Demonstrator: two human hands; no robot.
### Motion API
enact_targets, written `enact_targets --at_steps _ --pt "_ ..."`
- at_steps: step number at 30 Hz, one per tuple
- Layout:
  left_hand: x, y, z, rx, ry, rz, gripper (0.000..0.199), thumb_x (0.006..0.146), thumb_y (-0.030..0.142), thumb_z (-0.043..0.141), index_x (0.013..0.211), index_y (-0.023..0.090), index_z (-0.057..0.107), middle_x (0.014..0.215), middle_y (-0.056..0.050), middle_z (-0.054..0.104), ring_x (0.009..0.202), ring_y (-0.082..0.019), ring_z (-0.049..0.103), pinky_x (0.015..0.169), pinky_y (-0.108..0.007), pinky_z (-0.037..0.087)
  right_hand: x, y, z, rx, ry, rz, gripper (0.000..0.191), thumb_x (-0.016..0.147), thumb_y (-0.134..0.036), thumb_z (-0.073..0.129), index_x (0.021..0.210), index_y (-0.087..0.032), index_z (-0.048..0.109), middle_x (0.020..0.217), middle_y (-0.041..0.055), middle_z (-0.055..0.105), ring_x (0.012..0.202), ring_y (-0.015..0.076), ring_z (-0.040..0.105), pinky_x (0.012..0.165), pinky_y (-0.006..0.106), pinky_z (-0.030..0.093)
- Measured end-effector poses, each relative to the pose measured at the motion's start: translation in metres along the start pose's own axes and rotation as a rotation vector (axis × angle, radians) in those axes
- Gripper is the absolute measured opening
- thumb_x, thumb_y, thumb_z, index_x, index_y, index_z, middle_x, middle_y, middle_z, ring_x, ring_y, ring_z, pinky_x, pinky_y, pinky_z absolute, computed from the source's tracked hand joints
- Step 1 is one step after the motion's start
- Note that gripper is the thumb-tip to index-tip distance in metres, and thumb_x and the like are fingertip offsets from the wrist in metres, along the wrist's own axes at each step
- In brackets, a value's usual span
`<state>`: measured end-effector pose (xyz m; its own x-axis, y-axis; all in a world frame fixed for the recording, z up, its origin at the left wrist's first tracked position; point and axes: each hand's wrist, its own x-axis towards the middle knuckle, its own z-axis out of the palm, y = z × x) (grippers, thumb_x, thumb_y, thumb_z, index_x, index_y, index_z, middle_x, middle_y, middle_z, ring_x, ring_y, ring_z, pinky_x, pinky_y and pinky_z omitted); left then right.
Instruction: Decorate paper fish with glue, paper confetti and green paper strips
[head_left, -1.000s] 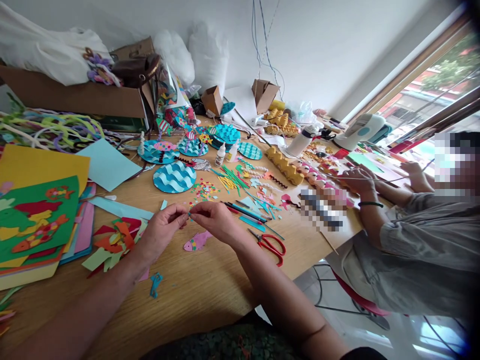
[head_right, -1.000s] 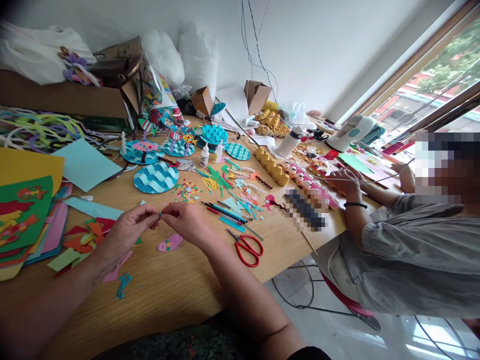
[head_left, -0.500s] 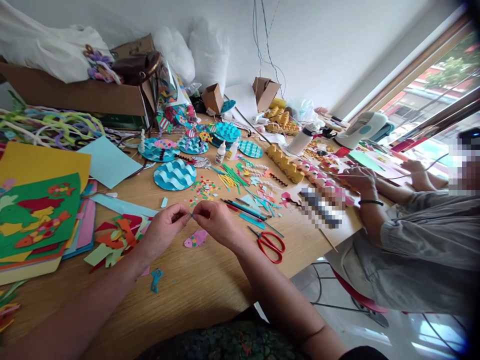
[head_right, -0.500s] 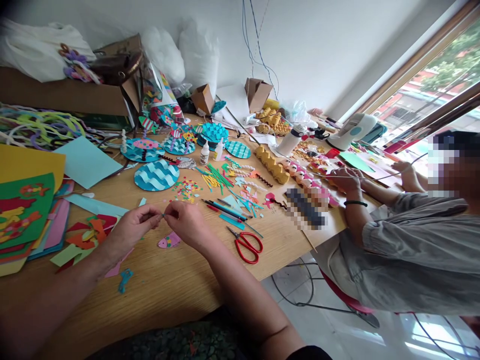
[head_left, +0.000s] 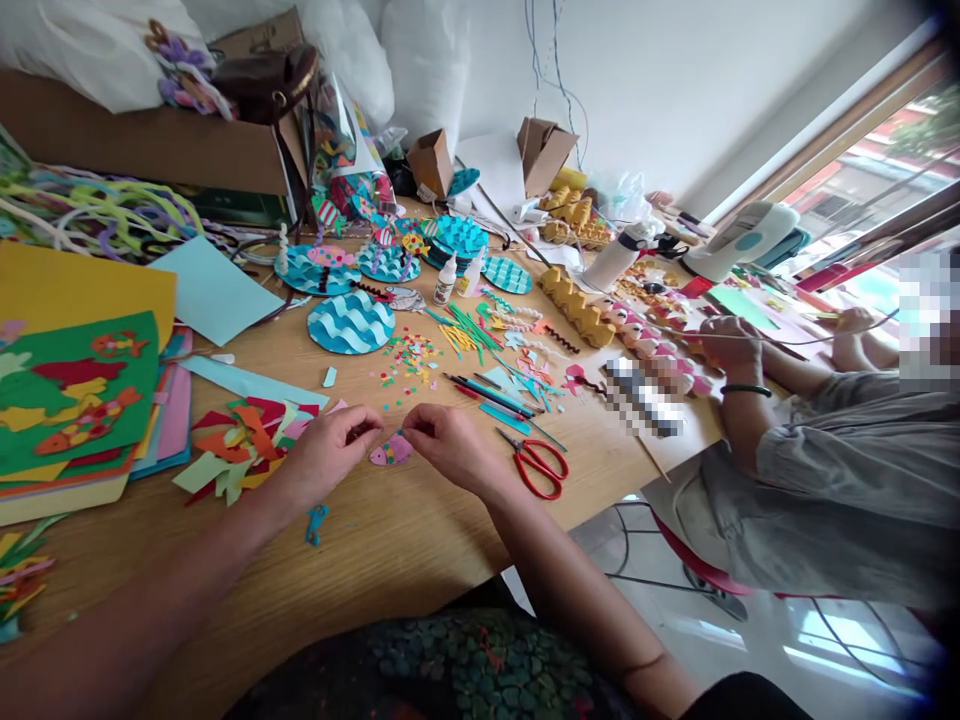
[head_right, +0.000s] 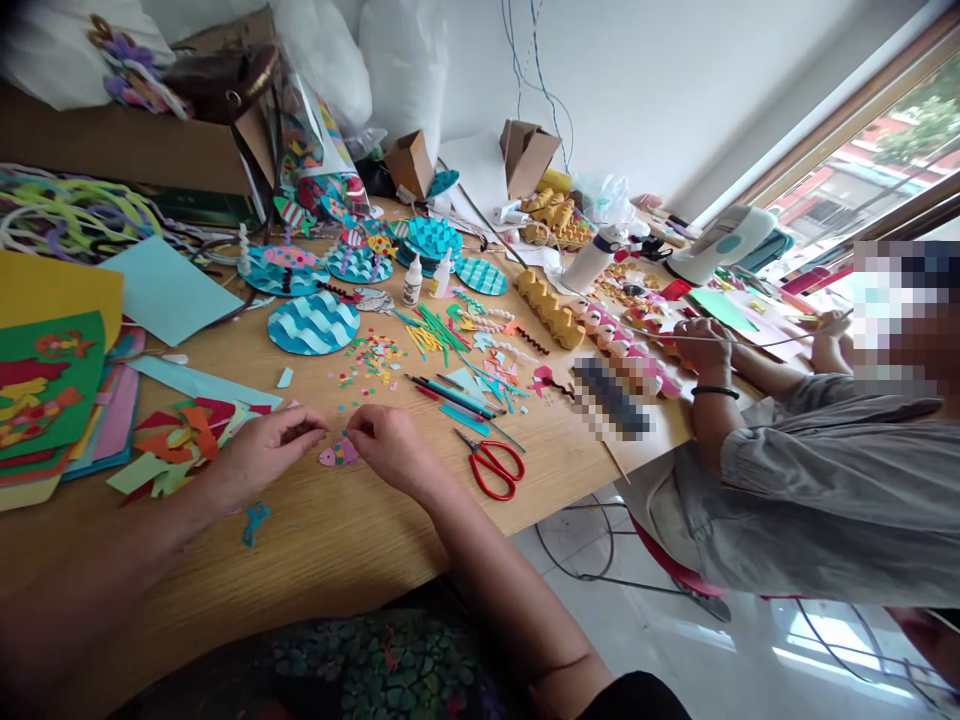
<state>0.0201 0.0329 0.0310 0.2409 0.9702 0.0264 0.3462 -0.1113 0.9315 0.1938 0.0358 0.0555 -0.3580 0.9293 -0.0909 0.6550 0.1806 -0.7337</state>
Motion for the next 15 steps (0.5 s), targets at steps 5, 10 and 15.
enact_targets --at_steps 5,10,15 --pt "-0.016 -0.012 0.002 0.263 -0.071 0.19 0.017 0.072 0.023 0.047 0.07 0.026 0.064 0.072 -0.002 0.066 0.071 -0.02 0.057 0.065 -0.028 0.041 -0.014 0.009 0.015 -0.073 -0.046 0.063 0.012 0.075 -0.013 0.052 0.074 -0.016 0.064 0.069 0.001 0.063 0.06 0.0095 0.05 0.056 0.02 0.033" --pt "-0.022 -0.027 0.006 0.349 -0.107 0.32 0.024 0.078 0.024 0.041 0.078 0.025 0.065 0.082 -0.006 0.067 0.082 -0.022 0.058 0.075 -0.032 0.044 -0.014 0.012 0.028 -0.253 -0.043 0.017 0.017 0.078 -0.015 0.048 0.079 -0.017 0.065 0.076 0.0053 0.066 0.066 0.0133 0.055 0.06 0.023 0.034" --pt "-0.024 -0.031 0.006 0.33 -0.112 0.362 0.025 0.08 0.02 0.041 0.084 0.023 0.065 0.086 -0.007 0.066 0.085 -0.023 0.057 0.077 -0.035 0.044 -0.012 0.012 0.031 -0.34 -0.059 0.054 0.02 0.081 -0.019 0.045 0.082 -0.017 0.065 0.079 0.0078 0.067 0.07 0.0161 0.058 0.06 0.025 0.034"
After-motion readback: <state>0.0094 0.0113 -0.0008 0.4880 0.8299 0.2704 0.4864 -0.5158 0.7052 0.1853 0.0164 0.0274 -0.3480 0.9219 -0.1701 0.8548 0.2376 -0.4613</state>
